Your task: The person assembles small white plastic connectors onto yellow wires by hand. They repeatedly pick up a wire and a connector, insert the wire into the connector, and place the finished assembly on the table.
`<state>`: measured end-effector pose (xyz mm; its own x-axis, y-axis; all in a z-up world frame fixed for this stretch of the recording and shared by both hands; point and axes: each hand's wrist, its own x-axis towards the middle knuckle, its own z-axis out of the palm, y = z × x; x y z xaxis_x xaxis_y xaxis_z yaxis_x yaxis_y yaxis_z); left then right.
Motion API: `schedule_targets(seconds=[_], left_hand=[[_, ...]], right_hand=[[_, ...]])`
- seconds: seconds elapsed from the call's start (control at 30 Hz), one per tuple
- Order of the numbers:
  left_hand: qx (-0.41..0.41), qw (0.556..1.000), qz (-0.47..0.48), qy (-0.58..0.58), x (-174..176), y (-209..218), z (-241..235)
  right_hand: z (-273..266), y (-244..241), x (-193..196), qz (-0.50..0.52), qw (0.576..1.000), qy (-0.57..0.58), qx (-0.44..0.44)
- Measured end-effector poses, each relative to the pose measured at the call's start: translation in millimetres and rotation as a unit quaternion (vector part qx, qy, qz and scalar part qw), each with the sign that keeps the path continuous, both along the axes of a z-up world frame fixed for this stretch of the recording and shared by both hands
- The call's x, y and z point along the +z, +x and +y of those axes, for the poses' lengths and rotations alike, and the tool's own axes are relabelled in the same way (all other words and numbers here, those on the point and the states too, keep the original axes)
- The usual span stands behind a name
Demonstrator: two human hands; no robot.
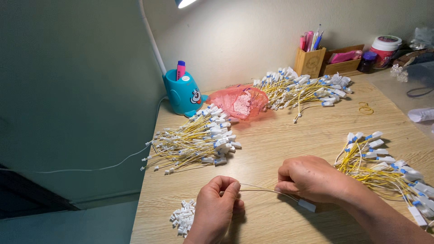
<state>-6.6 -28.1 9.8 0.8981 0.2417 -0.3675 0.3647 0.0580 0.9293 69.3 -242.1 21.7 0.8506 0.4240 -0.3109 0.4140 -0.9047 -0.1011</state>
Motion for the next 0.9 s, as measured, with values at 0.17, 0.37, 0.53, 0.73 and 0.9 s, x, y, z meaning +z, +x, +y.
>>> schedule_targets(seconds=[0.17, 0.37, 0.53, 0.73, 0.9], left_hand=[[0.007, 0.999, -0.013, -0.034, -10.4, 2.7, 0.6], [0.015, 0.991, 0.0, -0.136, -9.0, 2.6, 1.5], [0.028, 0.973, 0.044, -0.226, 10.2, -2.2, 3.3], [0.021, 0.952, 0.053, -0.3, 9.1, -3.6, 6.4], [0.013, 0.945, 0.055, -0.321, 13.5, -4.8, 7.5]], right_hand=[[5.5, -6.6, 13.2, 0.033, 0.998, 0.051, -0.033], [-1.7, 10.4, -8.2, 0.044, 0.934, 0.333, -0.123], [2.4, 6.9, -10.4, 0.136, 0.81, 0.555, -0.134], [12.2, -10.9, 15.6, -0.038, 0.88, 0.472, 0.016], [14.9, -21.5, 12.4, -0.217, 0.919, 0.315, 0.097]])
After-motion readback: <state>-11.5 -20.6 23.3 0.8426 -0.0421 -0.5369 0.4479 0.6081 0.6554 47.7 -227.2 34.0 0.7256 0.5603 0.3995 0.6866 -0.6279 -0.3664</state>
